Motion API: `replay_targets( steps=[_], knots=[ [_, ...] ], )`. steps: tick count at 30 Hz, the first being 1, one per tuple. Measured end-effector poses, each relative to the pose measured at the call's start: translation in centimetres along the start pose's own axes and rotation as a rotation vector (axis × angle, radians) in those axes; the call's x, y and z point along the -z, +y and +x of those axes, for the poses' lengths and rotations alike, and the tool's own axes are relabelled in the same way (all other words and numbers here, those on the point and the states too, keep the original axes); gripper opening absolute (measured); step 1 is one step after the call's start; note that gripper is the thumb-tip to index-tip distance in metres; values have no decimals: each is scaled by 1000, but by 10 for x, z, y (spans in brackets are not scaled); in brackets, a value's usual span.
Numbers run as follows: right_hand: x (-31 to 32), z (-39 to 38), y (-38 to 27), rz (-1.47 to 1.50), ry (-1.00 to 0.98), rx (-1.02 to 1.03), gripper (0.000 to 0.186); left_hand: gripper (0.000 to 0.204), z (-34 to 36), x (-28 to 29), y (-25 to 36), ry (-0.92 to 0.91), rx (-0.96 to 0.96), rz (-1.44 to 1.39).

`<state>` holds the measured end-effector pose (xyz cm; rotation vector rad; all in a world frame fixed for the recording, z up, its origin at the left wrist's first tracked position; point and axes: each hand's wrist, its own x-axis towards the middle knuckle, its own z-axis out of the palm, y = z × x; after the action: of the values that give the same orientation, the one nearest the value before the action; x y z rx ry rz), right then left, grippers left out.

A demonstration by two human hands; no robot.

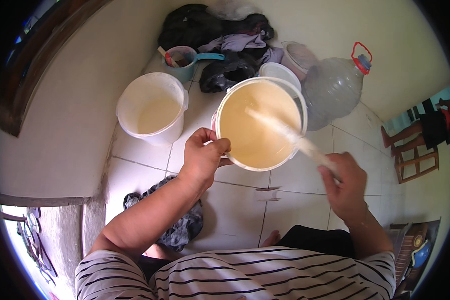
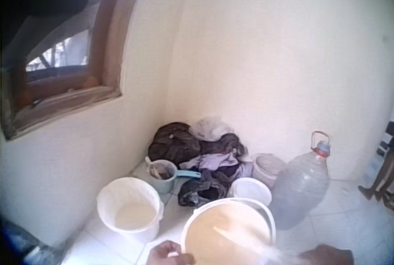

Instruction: The person mixes a light yellow liquid in a bucket using a wooden stick, occasionally pouring water from a large plastic jug into the bucket and stirring.

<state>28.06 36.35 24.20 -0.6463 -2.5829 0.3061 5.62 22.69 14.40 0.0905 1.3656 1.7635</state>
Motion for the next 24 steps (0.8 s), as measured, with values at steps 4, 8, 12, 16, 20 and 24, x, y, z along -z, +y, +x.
replay_targets(
  steps=[4, 8, 12, 16, 20, 24],
  knots=[
    [-37, 21, -9, -296, -273, 111, 16, 20, 11, 5, -13, -4, 15, 38],
    [-52, 39, -26, -182, -740, 164, 20, 21, 40, 32, -33, 37, 116, 43],
    [-47, 72, 49, 600, -388, -180, 39, 20, 58, 77, -47, -11, 220, 109],
    [3, 132, 242, 51, 417, -620, 97, 22, 77, 108, -57, -146, 301, 87],
    [4, 171, 309, 325, 390, -711, 108, 36, 74, 100, -37, -61, 360, 139],
    [-14, 211, 339, 380, 348, -583, 99, 76, 35, 63, -36, 140, -125, 1354]
  ],
)
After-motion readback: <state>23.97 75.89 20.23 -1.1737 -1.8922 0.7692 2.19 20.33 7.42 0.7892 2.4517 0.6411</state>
